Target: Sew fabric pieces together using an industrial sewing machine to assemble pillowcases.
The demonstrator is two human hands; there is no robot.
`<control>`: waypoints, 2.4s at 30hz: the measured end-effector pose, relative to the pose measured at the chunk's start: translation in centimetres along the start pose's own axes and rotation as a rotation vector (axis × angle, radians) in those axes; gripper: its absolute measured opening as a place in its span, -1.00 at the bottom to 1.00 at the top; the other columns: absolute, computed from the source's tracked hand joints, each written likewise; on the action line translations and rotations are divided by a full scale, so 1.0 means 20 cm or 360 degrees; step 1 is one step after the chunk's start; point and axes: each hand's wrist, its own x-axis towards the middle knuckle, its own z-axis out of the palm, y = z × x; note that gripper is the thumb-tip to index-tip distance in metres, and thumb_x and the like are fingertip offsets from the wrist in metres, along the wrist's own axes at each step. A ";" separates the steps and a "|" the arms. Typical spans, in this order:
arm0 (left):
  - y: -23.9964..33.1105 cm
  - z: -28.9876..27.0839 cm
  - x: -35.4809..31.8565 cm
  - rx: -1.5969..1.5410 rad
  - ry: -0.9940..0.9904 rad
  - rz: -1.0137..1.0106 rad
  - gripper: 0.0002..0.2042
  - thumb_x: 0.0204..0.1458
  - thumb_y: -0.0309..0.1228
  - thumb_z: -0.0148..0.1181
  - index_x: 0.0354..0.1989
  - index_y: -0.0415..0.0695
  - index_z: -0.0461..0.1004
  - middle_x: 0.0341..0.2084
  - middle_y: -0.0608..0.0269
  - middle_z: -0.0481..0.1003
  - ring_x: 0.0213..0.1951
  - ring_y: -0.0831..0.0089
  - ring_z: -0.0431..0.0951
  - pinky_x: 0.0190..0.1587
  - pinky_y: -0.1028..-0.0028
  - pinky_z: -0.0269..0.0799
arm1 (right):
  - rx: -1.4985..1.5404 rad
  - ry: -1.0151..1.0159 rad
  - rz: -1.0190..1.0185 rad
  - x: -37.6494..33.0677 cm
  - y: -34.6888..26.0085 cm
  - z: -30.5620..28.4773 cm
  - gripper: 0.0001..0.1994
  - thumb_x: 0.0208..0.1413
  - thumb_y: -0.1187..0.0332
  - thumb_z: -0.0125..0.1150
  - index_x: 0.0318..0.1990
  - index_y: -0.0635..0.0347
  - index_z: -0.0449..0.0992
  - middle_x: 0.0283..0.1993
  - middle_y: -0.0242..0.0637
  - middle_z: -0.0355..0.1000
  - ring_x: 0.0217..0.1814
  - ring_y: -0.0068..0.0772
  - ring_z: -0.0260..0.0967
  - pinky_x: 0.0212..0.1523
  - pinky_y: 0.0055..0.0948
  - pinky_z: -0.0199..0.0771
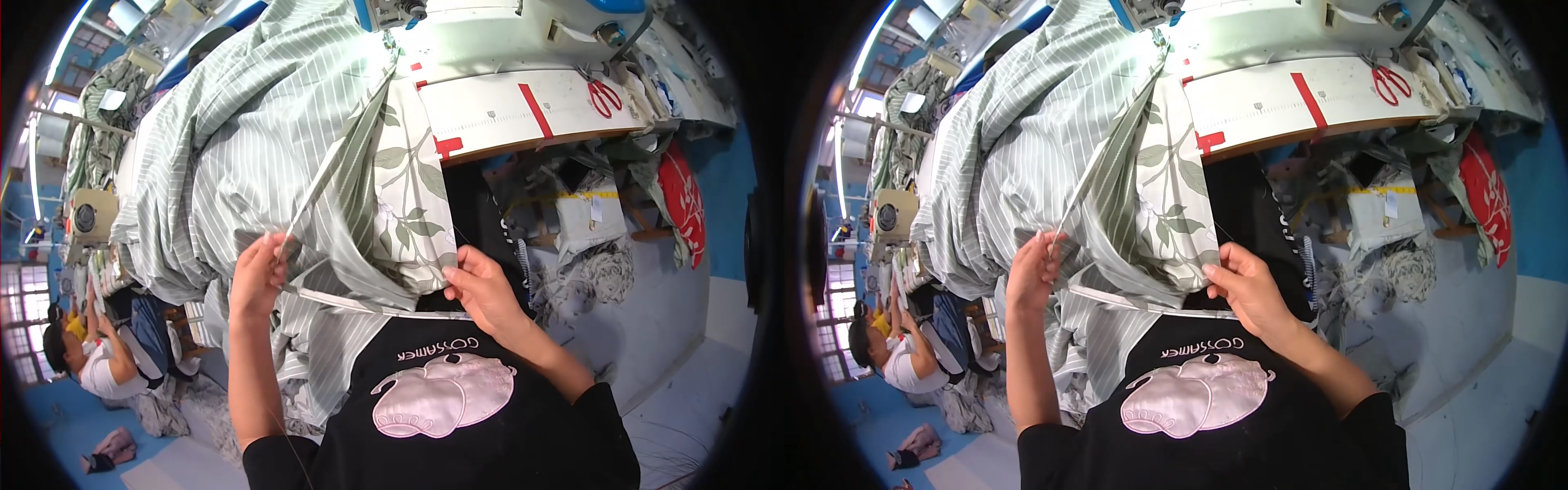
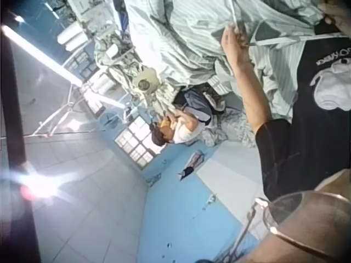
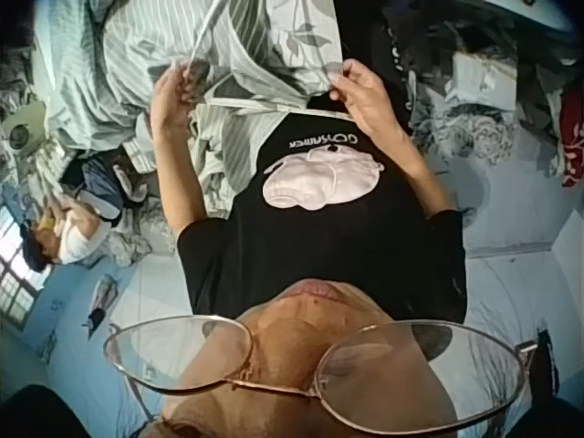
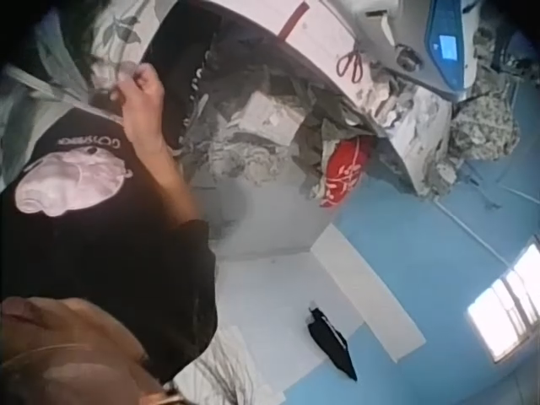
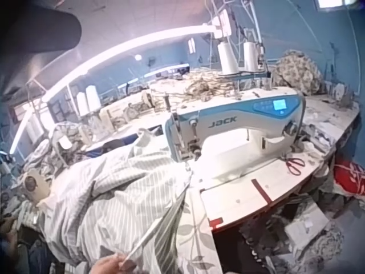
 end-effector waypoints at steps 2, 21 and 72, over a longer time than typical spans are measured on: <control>-0.01 -0.02 -0.05 -0.0022 -0.0040 -0.0230 -0.84 0.20 -0.40 0.16 -0.17 -0.23 0.50 -0.51 0.47 0.38 -0.57 0.72 0.24 -0.53 0.70 0.12 | 0.0024 -0.0058 0.0054 -0.02 0.05 -0.05 -0.98 0.24 0.50 0.17 -0.26 0.19 0.48 -0.25 -0.39 0.49 -0.27 -0.65 0.39 -0.23 -0.58 0.45; -0.02 0.99 -0.33 0.2296 -0.1013 0.1498 -0.85 -0.18 -0.53 0.24 -0.39 -0.14 0.47 -0.46 0.26 0.34 -0.37 0.28 0.52 -0.48 0.32 0.46 | -0.0966 -0.0065 -0.0325 -0.18 0.04 -0.14 -0.89 0.17 0.51 0.24 -0.20 0.38 0.58 -0.24 -0.32 0.46 -0.26 -0.58 0.41 -0.24 -0.58 0.41; 0.10 0.67 -0.30 0.1879 0.0215 0.1666 -0.87 -0.14 -0.61 0.24 -0.39 -0.12 0.52 -0.42 0.24 0.43 -0.39 0.24 0.45 -0.33 0.33 0.34 | -0.2105 -0.0328 -0.1947 0.16 -0.18 -0.07 -0.80 -0.26 0.69 0.30 -0.39 0.31 0.55 -0.29 -0.26 0.47 -0.31 -0.20 0.37 -0.34 -0.35 0.42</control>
